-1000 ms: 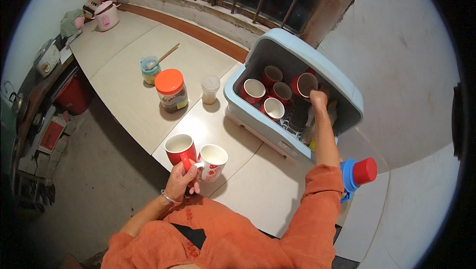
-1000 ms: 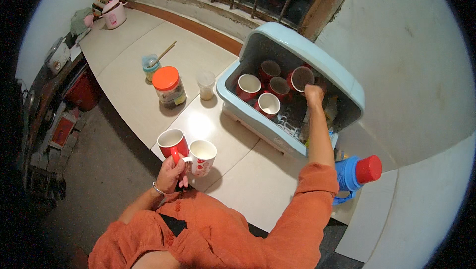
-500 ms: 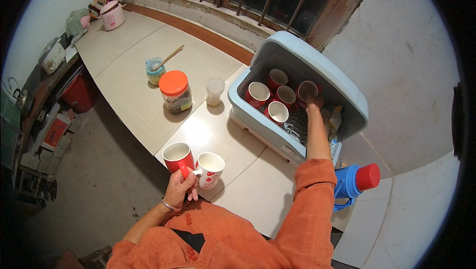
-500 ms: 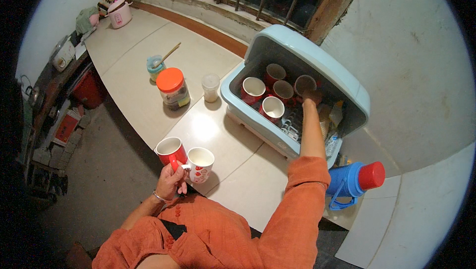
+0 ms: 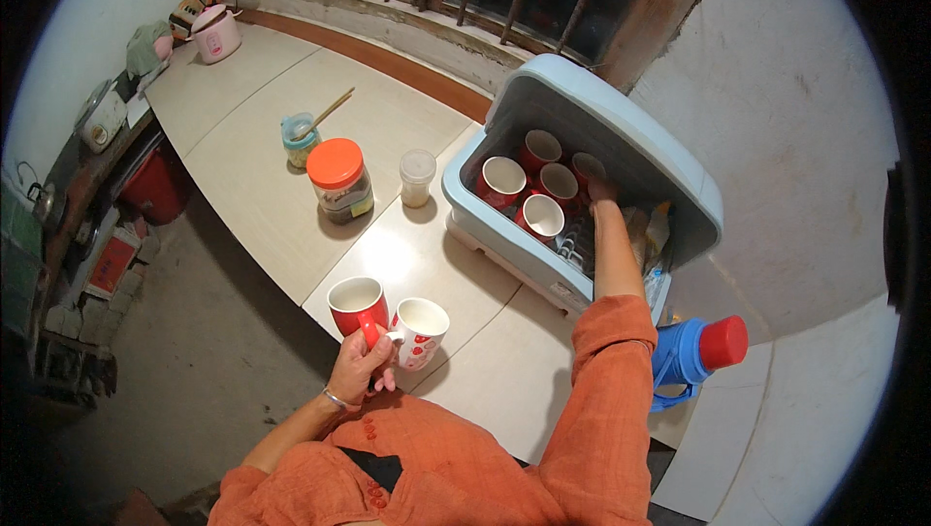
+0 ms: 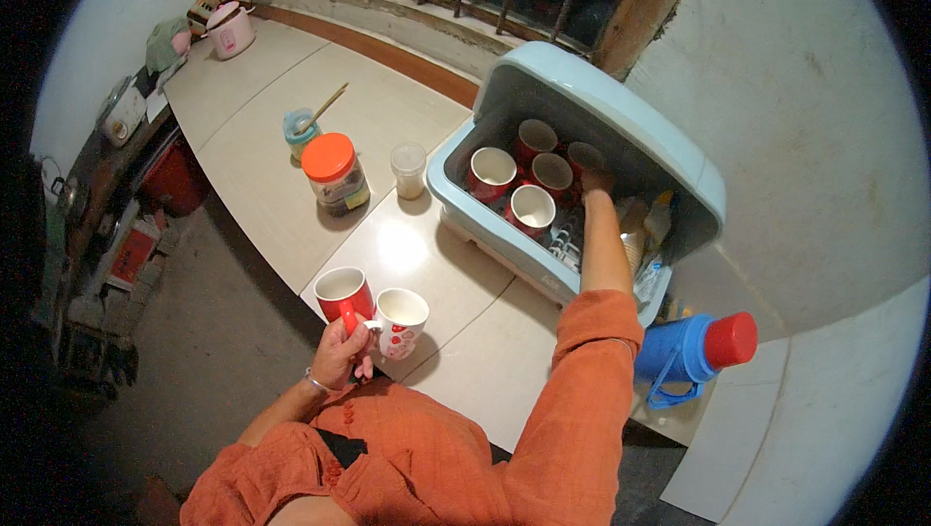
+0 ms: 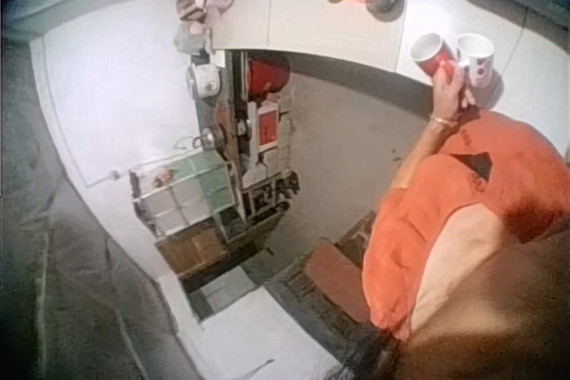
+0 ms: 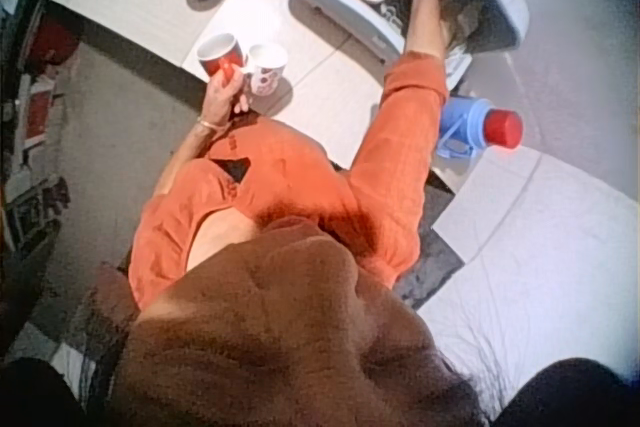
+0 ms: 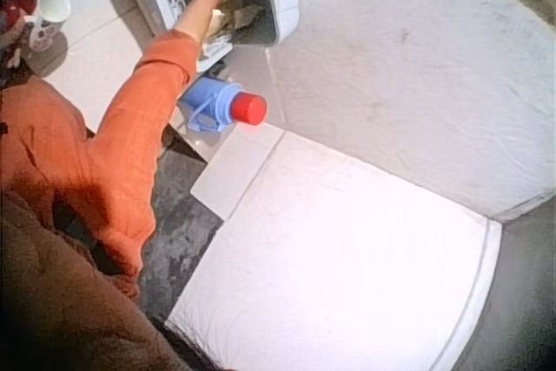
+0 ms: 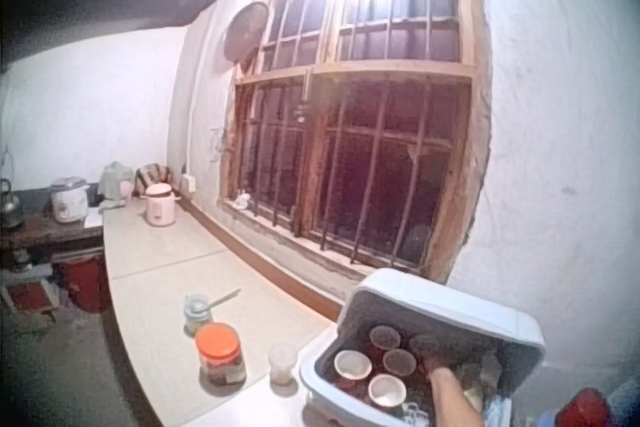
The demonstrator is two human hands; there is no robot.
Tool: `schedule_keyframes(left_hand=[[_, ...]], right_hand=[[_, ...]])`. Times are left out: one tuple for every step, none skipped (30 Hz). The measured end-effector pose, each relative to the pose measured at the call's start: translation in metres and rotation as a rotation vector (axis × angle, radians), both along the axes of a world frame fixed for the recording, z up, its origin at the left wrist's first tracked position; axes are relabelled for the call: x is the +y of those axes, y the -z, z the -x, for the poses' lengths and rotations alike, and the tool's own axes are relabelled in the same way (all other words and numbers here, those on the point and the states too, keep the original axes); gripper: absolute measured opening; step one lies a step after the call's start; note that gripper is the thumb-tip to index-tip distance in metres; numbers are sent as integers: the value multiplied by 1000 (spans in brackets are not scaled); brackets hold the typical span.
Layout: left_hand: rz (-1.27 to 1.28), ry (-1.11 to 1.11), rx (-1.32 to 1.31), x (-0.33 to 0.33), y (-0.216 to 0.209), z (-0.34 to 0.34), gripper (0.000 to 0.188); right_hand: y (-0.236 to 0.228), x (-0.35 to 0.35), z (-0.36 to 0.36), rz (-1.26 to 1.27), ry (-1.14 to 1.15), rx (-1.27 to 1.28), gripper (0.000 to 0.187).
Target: The person wipes a white mug with a cloth and places it on a counter. They then pick up several red mugs and carry them into a kitchen area, placing them into a dish rack. The person opens a container of grains and pours them into a mug, followed by adding a dark substance from another container. Finally, they pour hot water from a blue thermos into the mug.
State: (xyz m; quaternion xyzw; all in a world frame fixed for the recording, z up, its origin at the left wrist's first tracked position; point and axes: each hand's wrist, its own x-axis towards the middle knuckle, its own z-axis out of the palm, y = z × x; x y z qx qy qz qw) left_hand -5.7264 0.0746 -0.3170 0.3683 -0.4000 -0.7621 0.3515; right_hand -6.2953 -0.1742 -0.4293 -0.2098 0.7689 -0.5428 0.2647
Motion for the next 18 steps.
schedule_keyframes(left_hand=[[-6,-4,-8,0,0,-1,25],[12,4,-1,-1,2,-1,25],[29,16,10,-4,4,-1,24],[36,-35,-8,-1,7,-11,24],[-2,-46,-45,1,4,-12,22],[0,-18,-58,-1,2,-6,21],[10,-18,-59,-1,2,-7,21],[23,0,-54,-2,1,-4,20],[27,10,-43,-2,-4,-1,20],[41,24,-27,-3,-9,1,20],[47,34,-7,-3,-9,3,22],[64,58,24,-5,-11,6,25],[44,51,62,-6,-10,8,30],[26,12,98,-7,-8,6,34],[9,-8,117,-8,-7,5,39],[-10,-9,140,-8,-8,4,43],[15,23,137,-12,-7,6,49],[20,48,158,-13,-5,7,49]], right_hand=[[3,-3,-10,-39,-20,142,58],[4,-1,-16,-78,-36,287,61],[-2,3,-16,-154,-86,385,60],[-26,-2,-66,-225,-202,462,60],[-53,11,-95,-306,-288,551,60],[-62,34,-84,-362,-382,684,68],[-103,53,-121,-443,-402,596,63],[-123,77,-138,-338,-374,566,58],[-126,106,-169,74,-289,897,52],[-146,133,-195,264,-462,789,47],[-169,163,-224,252,-697,464,41],[-184,192,-243,242,-949,345,38],[-192,211,-257,307,-1189,460,42],[-190,223,-284,214,-1297,198,47],[-196,231,-301,75,-1458,264,51],[-191,241,-314,42,-1504,412,51],[-171,247,-319,161,-1488,463,44],[-155,253,-322,149,-1430,486,32]])
